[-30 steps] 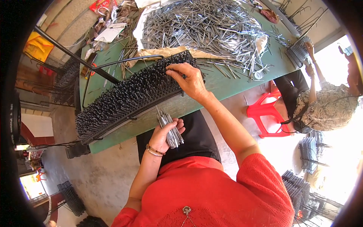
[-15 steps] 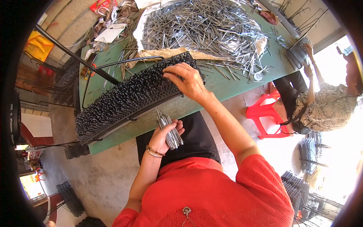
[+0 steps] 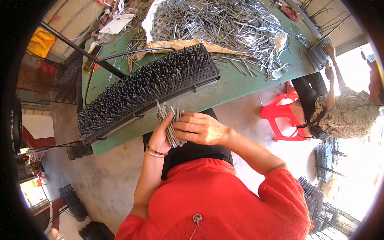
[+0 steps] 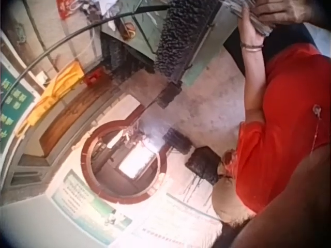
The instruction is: Sorting and inserting metal pins into a black brush strip base manually.
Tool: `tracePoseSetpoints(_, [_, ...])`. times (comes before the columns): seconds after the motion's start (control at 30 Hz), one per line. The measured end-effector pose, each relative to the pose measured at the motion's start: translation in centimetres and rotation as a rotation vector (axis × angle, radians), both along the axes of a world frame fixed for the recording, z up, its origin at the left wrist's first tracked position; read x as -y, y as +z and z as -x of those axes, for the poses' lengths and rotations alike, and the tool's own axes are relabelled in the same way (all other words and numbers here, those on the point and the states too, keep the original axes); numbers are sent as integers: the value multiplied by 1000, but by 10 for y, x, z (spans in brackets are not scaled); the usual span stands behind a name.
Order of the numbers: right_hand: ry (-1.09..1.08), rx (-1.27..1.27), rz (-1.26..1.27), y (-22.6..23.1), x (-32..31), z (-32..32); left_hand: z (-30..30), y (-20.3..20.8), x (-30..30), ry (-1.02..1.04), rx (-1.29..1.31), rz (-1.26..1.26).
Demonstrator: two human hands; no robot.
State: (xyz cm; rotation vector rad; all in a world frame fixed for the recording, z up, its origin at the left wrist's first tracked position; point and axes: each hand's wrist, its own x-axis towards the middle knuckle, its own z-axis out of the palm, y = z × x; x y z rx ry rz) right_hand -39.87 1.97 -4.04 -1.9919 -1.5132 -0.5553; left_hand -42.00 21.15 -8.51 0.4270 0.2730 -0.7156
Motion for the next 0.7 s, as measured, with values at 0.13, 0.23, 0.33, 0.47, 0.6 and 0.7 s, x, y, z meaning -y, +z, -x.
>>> tracePoseSetpoints(0.13, [-2, -255, -51, -9, 5, 8, 2, 2, 11, 90, 101, -327])
tracePoseSetpoints(0.23, [-200, -543, -189, -11, 16, 5, 4, 5, 10, 63, 50, -324])
tracePoseSetpoints(0.33, [-596, -1019, -312, -11, 5, -9, 5, 8, 14, 16, 95, -363])
tracePoseSetpoints(0.47, [-380, -1625, -441, -23, -2, -16, 8, 14, 19, -3, 149, -340])
tracePoseSetpoints(0.6, [-383, -1576, -388, -25, -3, -20, 10, 6, 23, 26, 136, -382])
tracePoseSetpoints(0.7, [-402, -1530, -377, -26, -2, -22, 9, 5, 30, 77, 120, -405])
